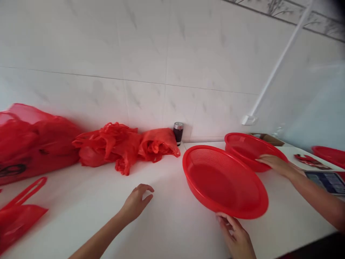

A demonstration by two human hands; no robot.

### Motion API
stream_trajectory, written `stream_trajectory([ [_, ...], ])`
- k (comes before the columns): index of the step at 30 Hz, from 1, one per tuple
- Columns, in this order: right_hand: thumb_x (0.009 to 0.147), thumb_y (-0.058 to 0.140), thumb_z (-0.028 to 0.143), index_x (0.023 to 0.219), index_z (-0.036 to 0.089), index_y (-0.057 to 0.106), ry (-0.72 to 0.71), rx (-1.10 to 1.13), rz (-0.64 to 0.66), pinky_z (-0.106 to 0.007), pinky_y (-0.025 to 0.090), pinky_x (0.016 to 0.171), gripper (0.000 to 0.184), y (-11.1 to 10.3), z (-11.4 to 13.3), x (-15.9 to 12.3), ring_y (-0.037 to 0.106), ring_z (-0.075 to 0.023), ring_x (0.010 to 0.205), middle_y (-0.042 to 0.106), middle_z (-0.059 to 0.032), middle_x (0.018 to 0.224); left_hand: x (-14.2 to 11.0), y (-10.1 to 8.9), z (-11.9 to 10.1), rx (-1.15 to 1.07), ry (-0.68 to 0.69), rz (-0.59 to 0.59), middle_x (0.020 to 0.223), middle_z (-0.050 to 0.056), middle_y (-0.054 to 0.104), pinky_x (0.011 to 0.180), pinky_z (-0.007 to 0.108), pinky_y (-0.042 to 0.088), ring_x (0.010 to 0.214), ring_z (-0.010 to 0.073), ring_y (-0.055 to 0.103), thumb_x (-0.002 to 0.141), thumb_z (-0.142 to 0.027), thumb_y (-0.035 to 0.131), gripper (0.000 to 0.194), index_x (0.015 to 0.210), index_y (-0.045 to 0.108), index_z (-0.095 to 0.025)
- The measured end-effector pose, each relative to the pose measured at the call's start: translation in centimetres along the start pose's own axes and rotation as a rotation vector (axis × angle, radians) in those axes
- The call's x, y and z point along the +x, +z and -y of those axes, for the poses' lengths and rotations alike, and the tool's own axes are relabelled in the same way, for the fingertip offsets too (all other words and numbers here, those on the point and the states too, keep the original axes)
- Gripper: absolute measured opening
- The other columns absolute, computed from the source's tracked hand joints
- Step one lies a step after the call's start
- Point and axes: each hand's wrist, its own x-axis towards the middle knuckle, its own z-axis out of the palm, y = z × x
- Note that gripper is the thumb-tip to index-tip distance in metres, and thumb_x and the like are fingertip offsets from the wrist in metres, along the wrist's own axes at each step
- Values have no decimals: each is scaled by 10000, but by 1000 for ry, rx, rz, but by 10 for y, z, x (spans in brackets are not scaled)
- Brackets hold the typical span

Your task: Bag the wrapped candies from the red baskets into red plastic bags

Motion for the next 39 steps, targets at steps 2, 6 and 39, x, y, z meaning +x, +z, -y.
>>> stream_trajectory([
  [2, 808, 532, 548, 970, 247, 712, -66, -12, -24, -375, 540, 839, 386, 0, -2, 2, 658, -244, 920, 703, -80, 1023, 3, 19, -12, -25, 17, -18, 1121, 46, 610, 738, 348, 498, 844, 201, 616, 879, -351, 387, 265, 1003, 606, -270],
  [6, 866, 514, 447, 1121, 257, 659, -140, -55, 5, -447, 465, 978, 349, 8, -1, 12, 593, -249, 1098, 658, -72, 1159, 5, 46, -25, -31, 42, -62, 1130, 43, 614, 726, 381, 510, 804, 206, 617, 877, -317, 386, 250, 985, 607, -272],
  [39, 816, 589, 222, 1080, 183, 643, -447, 130, 258, -362, 466, 893, 272, 227, 197, 173, 622, -238, 1010, 671, -105, 1079, -1, 61, -3, -440, -44, -307, 932, 40, 640, 677, 297, 443, 825, 214, 596, 873, -381, 467, 197, 931, 585, -234],
])
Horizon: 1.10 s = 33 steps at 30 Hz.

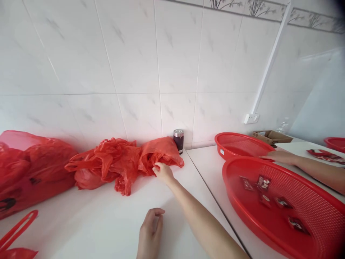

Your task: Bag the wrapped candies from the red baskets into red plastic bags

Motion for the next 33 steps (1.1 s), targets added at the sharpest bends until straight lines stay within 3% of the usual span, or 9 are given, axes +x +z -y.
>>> stream_trajectory([
  [3, 871, 520, 272, 994, 192, 636, 0, 35, -37, -297, 477, 801, 186, -19, -1, -29, 616, -205, 960, 670, -80, 1036, 1, -3, -1, -159, -64, -45, 1009, 53, 630, 791, 317, 453, 941, 225, 594, 857, -438, 518, 237, 949, 571, -226],
  [7, 868, 537, 359, 799, 194, 535, 67, 201, -51, -211, 424, 615, 178, -63, 1, -100, 553, -127, 718, 599, -2, 793, 10, -11, -6, -545, -229, -146, 1160, 66, 589, 973, 374, 425, 1092, 239, 572, 807, -517, 592, 375, 1047, 540, -234],
  [12, 773, 615, 242, 773, 206, 410, 296, 670, 150, -217, 419, 616, 208, -96, 7, -178, 475, -91, 635, 499, 49, 718, 13, -16, -23, -970, -515, 73, 1296, 115, 560, 971, 459, 455, 1048, 255, 637, 838, -545, 548, 555, 1316, 387, -314],
  [15, 754, 566, 186, 870, 204, 456, 375, 787, 304, -264, 466, 625, 161, -105, 12, -208, 523, -122, 673, 554, 21, 754, 11, -9, -34, -965, -519, 172, 1244, 124, 607, 932, 464, 478, 956, 245, 676, 830, -536, 569, 607, 1359, 355, -329],
  [19, 748, 467, 125, 1024, 185, 546, 441, 623, 348, -241, 437, 609, 294, -120, 18, -233, 517, -113, 648, 584, 8, 753, 31, 9, -47, -800, -436, 239, 1222, 152, 625, 845, 452, 518, 950, 272, 676, 808, -530, 603, 570, 1291, 464, -263],
  [21, 741, 437, 112, 1032, 188, 587, 456, 493, 308, -218, 396, 591, 335, -131, 18, -243, 482, -92, 609, 585, 11, 765, 53, 14, -52, -735, -387, 162, 1319, 146, 561, 893, 429, 498, 1052, 269, 636, 808, -507, 613, 579, 1306, 446, -264],
  [25, 734, 400, 122, 971, 183, 608, 472, 323, 112, -229, 388, 652, 321, -153, 7, -264, 515, -121, 714, 603, -14, 863, 78, 10, -56, -642, -349, -24, 1492, 115, 351, 1023, 419, 397, 1239, 253, 504, 819, -461, 615, 820, 1470, 129, -347],
  [29, 741, 392, 145, 826, 190, 551, 472, 207, -44, -238, 376, 656, 186, -171, -10, -291, 506, -141, 736, 561, -13, 823, 30, 8, -47, -502, -332, -11, 1503, 101, 326, 1070, 470, 323, 1275, 282, 460, 788, -491, 645, 913, 1481, 56, -415],
  [33, 706, 390, 106, 677, 194, 484, 421, 237, 45, -235, 390, 683, 131, -179, -4, -316, 513, -136, 736, 528, -10, 788, -44, 18, -50, -399, -297, 227, 1435, 131, 443, 1059, 446, 349, 1280, 296, 461, 800, -520, 604, 805, 1471, 218, -302],
])
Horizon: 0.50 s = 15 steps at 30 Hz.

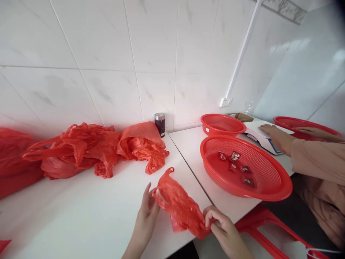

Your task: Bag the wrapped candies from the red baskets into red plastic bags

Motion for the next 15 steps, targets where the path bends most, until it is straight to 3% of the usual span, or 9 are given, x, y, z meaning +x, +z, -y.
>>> stream_trajectory([
  [3, 719, 452, 130, 770, 199, 600, -9, 24, 251, -250, 418, 750, 170, 4, 11, -14, 575, -157, 845, 593, -45, 959, -23, 14, -5, -145, -112, 188, 1259, 134, 614, 914, 422, 486, 1119, 316, 593, 794, -481, 614, 634, 1359, 448, -246],
  [6, 753, 595, 266, 903, 233, 665, 19, 12, 466, -271, 429, 779, 169, 7, 26, -19, 596, -200, 929, 613, -64, 1072, -27, 18, -18, -173, -102, 230, 1015, 123, 710, 709, 402, 555, 834, 297, 679, 758, -412, 662, 507, 1216, 585, -210],
  [7, 759, 620, 301, 927, 241, 660, 39, -6, 452, -280, 427, 800, 183, 7, 32, -18, 591, -209, 952, 618, -61, 1064, -28, 18, -21, -143, -58, 207, 974, 112, 715, 688, 395, 558, 787, 283, 678, 750, -397, 674, 500, 1204, 593, -205],
  [11, 870, 529, 427, 987, 235, 576, 71, 23, 165, -304, 433, 820, 230, 17, 62, -9, 570, -191, 909, 604, -46, 976, -40, 19, -26, -31, 139, 82, 1016, 84, 705, 756, 403, 556, 804, 265, 666, 743, -377, 684, 541, 1253, 573, -235],
  [15, 818, 631, 417, 1267, 279, 426, 16, 167, 165, -283, 470, 754, 513, 49, 88, 5, 568, -179, 921, 556, -61, 1159, -60, 20, -28, -93, 162, 25, 1078, 87, 700, 830, 393, 532, 923, 280, 660, 731, -318, 693, 558, 1269, 565, -236],
])
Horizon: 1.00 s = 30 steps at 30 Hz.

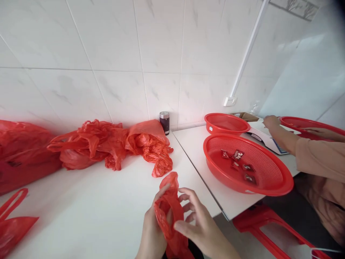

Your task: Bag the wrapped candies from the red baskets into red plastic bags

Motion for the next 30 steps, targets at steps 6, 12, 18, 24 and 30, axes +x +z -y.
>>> stream_trajectory([
  [6, 896, 535, 398, 820, 180, 578, -94, 87, -56, -250, 436, 648, 234, -2, -10, 21, 527, -127, 674, 573, -5, 731, -4, -62, -5, 267, 110, -180, 1124, 41, 685, 914, 353, 473, 1036, 239, 621, 806, -261, 590, 493, 1295, 522, -271],
  [12, 830, 628, 423, 789, 195, 551, -122, 342, -260, -325, 479, 763, 244, -35, -22, 22, 557, -170, 800, 597, -33, 845, -1, -143, 14, 20, -6, -349, 1036, 48, 685, 850, 339, 502, 981, 229, 628, 763, -416, 667, 454, 1169, 557, -245],
  [18, 851, 598, 401, 721, 212, 480, -271, 347, -166, -353, 443, 830, 259, -16, 5, 28, 544, -176, 820, 592, -29, 833, -13, -124, -26, 370, 320, -547, 1253, 57, 586, 1089, 473, 303, 1221, 270, 493, 833, -367, 581, 256, 1073, 608, -280],
  [24, 921, 482, 437, 783, 200, 553, -318, 283, 156, -312, 447, 737, 283, 12, 41, 28, 537, -168, 762, 568, -40, 792, -19, -57, -83, 563, 475, 234, 1171, 84, 675, 1147, 542, 56, 1270, 332, 461, 743, -268, 692, 271, 1012, 726, -287],
  [30, 859, 552, 495, 691, 219, 424, -154, 251, 275, -247, 348, 534, 347, -35, 58, 19, 383, -99, 526, 487, 15, 666, -10, -71, -99, 657, 343, 604, 666, 21, 714, 1148, 530, -14, 803, 254, 659, 772, -296, 665, 100, 802, 755, -328],
])
